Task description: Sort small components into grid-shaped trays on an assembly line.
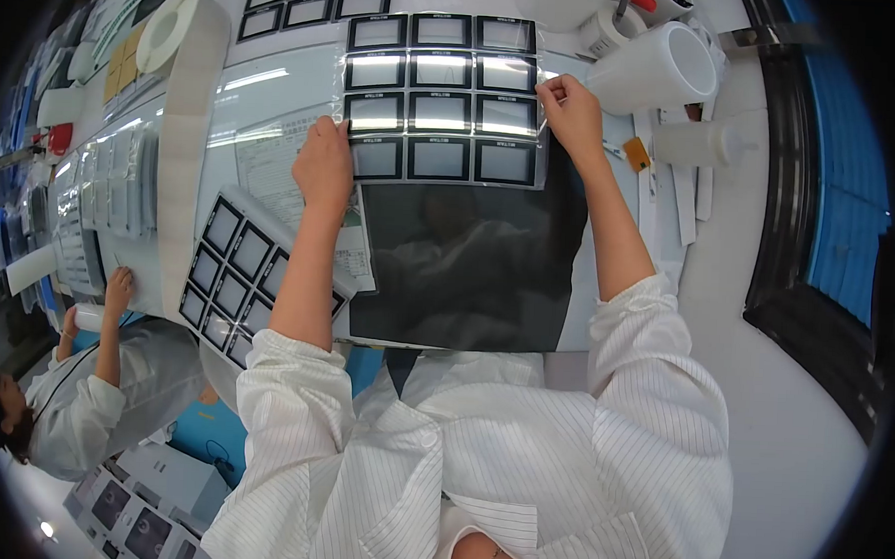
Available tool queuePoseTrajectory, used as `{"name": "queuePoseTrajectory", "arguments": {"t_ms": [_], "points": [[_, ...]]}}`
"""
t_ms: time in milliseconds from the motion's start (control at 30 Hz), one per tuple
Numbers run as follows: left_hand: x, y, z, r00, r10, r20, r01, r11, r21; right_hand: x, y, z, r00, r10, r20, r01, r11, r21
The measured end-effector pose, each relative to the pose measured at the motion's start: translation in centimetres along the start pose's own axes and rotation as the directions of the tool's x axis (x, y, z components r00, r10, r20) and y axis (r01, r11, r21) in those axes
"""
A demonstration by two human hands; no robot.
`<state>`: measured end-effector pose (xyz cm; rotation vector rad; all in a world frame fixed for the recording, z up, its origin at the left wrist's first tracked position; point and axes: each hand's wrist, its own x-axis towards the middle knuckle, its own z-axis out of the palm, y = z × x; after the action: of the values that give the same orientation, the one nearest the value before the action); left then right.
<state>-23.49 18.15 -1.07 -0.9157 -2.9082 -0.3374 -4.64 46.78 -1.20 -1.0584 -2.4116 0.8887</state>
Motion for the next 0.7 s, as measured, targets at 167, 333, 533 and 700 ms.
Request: {"name": "queuePoseTrajectory", "arguments": {"t_ms": [167,333,533,700], "points": [[-0.1,-0.1,0.2,1.0,-0.027,0.015,0.027,1.0,0.004,0.1,-0.6,-0.2,0.992,0.091,0.087,-0.088,0.996,-0.033],[0.2,-0.3,0.5,0.997,-0.016,-0.076,0.016,1.0,-0.006,0.0,-0.8,0.5,0.997,0.005,-0.079,-0.019,0.983,-0.181],[1.5,1.0,2.6,0.961,-0.033,-0.275,0.022,0.999,-0.042,3.2,-0.8,1.2,0.99,0.143,-0.012,-0.142,0.967,-0.211],[2.4,1.9,3.2,0.948,-0.146,-0.283,0.115,0.986,-0.121,5.7,-1.2,1.5,0.957,0.29,-0.021,-0.283,0.913,-0.294]]}}
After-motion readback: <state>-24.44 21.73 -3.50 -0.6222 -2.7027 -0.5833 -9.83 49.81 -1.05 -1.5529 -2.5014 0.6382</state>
